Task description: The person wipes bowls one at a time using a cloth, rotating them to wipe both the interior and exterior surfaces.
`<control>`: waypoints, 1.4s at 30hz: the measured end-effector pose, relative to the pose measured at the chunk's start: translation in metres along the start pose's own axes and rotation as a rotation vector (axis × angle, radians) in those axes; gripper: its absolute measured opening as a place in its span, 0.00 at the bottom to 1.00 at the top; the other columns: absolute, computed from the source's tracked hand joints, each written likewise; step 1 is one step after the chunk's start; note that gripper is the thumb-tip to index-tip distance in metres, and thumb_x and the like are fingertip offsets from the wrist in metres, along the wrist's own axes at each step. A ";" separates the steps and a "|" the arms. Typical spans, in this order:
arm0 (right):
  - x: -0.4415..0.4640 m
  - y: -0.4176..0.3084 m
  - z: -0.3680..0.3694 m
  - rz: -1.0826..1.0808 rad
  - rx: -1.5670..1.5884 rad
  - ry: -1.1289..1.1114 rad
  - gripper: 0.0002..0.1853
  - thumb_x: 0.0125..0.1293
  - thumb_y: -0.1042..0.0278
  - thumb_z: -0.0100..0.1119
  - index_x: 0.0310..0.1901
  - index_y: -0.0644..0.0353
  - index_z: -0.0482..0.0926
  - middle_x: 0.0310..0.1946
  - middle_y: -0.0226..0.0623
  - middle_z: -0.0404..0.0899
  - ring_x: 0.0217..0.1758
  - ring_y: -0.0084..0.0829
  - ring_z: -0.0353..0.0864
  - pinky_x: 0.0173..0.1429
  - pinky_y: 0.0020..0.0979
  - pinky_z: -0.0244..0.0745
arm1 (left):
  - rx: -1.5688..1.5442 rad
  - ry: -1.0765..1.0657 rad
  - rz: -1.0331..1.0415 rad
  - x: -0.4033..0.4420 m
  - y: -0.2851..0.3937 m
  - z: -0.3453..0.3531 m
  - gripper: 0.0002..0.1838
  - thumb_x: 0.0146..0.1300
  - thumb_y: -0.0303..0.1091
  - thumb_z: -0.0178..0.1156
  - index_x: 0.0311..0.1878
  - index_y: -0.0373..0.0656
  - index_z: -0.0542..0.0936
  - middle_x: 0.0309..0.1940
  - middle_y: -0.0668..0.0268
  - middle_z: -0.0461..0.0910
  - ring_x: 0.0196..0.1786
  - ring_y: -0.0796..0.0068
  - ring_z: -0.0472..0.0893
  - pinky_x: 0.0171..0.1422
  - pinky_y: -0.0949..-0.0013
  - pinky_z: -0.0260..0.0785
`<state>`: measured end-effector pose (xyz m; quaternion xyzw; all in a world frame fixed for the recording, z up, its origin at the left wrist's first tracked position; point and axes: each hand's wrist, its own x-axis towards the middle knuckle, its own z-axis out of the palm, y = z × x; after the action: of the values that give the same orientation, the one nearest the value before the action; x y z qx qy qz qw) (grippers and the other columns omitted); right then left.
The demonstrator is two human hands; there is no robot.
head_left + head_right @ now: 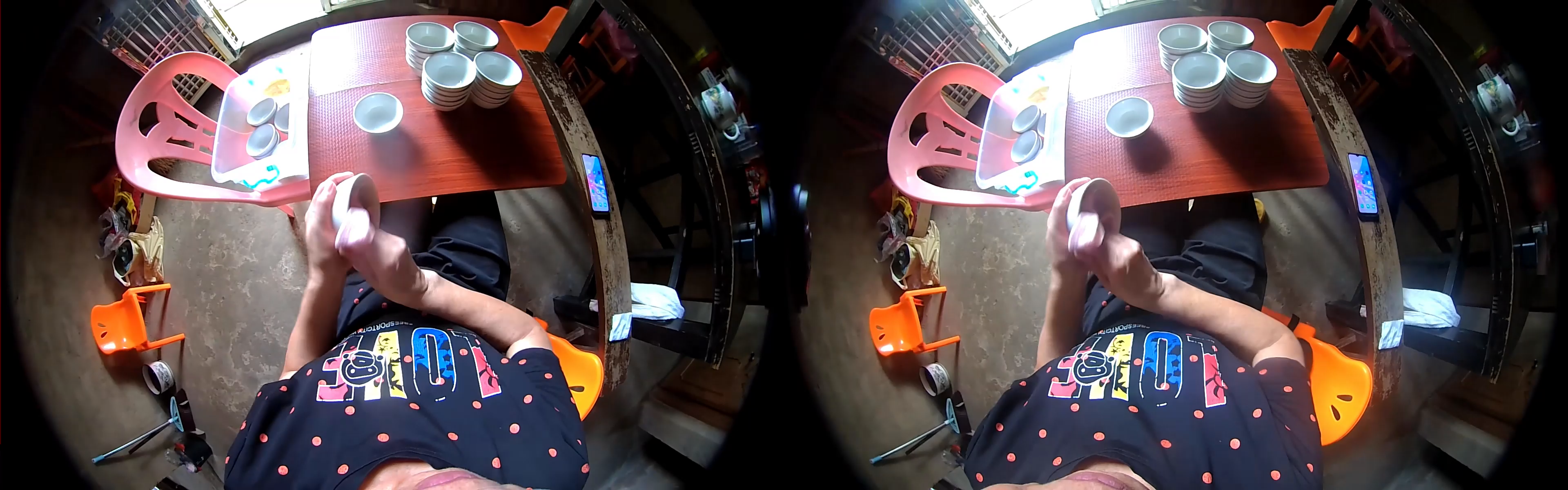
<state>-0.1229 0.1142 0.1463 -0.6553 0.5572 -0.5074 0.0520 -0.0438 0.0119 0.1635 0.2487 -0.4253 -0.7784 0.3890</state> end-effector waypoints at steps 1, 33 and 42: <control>-0.003 0.009 0.003 -0.246 -0.180 0.008 0.14 0.55 0.77 0.60 0.45 0.69 0.75 0.37 0.50 0.79 0.39 0.46 0.82 0.49 0.41 0.78 | -0.170 -0.020 -0.149 0.008 0.001 -0.009 0.17 0.71 0.39 0.47 0.50 0.34 0.76 0.43 0.59 0.80 0.46 0.71 0.79 0.55 0.68 0.70; -0.002 0.021 -0.027 0.403 0.289 0.386 0.14 0.75 0.63 0.48 0.52 0.66 0.73 0.22 0.34 0.73 0.21 0.19 0.71 0.25 0.25 0.66 | 0.163 -0.340 -0.095 -0.003 -0.023 0.011 0.46 0.51 0.28 0.72 0.70 0.41 0.56 0.59 0.58 0.68 0.58 0.68 0.73 0.62 0.63 0.69; 0.034 0.048 -0.062 0.687 0.879 0.239 0.20 0.75 0.51 0.46 0.40 0.60 0.78 0.24 0.20 0.72 0.24 0.10 0.66 0.28 0.16 0.61 | 0.583 -0.447 0.316 0.001 -0.005 0.011 0.55 0.43 0.23 0.75 0.74 0.46 0.53 0.67 0.52 0.59 0.66 0.58 0.66 0.66 0.55 0.66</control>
<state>-0.2045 0.1005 0.1664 -0.2914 0.4769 -0.7160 0.4182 -0.0543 0.0181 0.1648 0.1046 -0.7355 -0.5906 0.3151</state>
